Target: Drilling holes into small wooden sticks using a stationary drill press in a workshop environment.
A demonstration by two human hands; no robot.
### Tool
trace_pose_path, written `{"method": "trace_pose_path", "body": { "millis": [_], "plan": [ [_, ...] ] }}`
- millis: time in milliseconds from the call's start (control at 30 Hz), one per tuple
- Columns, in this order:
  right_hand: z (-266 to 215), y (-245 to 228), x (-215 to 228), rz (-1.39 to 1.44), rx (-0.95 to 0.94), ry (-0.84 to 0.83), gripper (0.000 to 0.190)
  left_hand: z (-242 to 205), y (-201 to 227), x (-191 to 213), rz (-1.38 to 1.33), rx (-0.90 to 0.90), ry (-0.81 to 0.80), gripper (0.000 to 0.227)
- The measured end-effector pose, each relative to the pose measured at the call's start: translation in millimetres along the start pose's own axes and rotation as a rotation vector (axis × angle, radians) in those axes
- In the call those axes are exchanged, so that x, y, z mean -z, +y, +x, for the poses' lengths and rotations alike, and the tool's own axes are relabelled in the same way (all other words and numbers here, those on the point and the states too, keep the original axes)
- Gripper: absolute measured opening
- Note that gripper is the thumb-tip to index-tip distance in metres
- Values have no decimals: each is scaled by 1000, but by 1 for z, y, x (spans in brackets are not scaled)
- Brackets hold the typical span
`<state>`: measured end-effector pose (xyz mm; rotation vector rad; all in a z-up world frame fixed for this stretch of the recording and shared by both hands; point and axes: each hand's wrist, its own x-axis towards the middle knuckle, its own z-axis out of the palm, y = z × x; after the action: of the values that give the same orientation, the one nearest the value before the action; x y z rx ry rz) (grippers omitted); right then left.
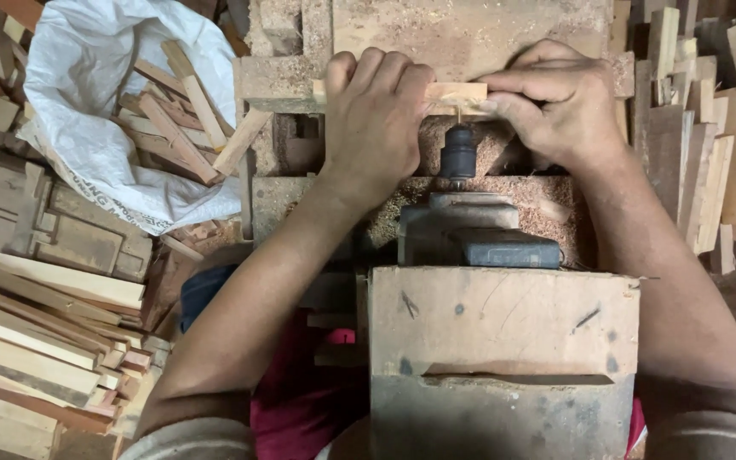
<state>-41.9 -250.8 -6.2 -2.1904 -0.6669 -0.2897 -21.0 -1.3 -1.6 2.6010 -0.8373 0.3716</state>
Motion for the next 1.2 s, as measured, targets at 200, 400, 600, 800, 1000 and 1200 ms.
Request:
{"method": "trace_pose_path", "body": {
  "millis": [200, 400, 600, 800, 1000, 1200],
  "plan": [
    [13, -17, -6, -135, 31, 90, 26, 14, -32, 12, 97, 174, 126, 44],
    [-6, -32, -9, -80, -280, 53, 31, -48, -182, 15, -232, 596, 256, 23],
    [25, -115, -29, -56, -552, -10, 42, -157, -331, -43, -496, 1244, 259, 50],
    [21, -102, -42, 193, -424, 0, 31, -201, -338, -40, -444, 1564, 65, 48],
    [5, -58, -24, -131, -383, 52, 30, -174, -314, -58, -425, 1188, 142, 23],
    [3, -33, -6, -194, 5, 160, 12, -89, -234, 20, -489, 518, 206, 27]
  ]
}}
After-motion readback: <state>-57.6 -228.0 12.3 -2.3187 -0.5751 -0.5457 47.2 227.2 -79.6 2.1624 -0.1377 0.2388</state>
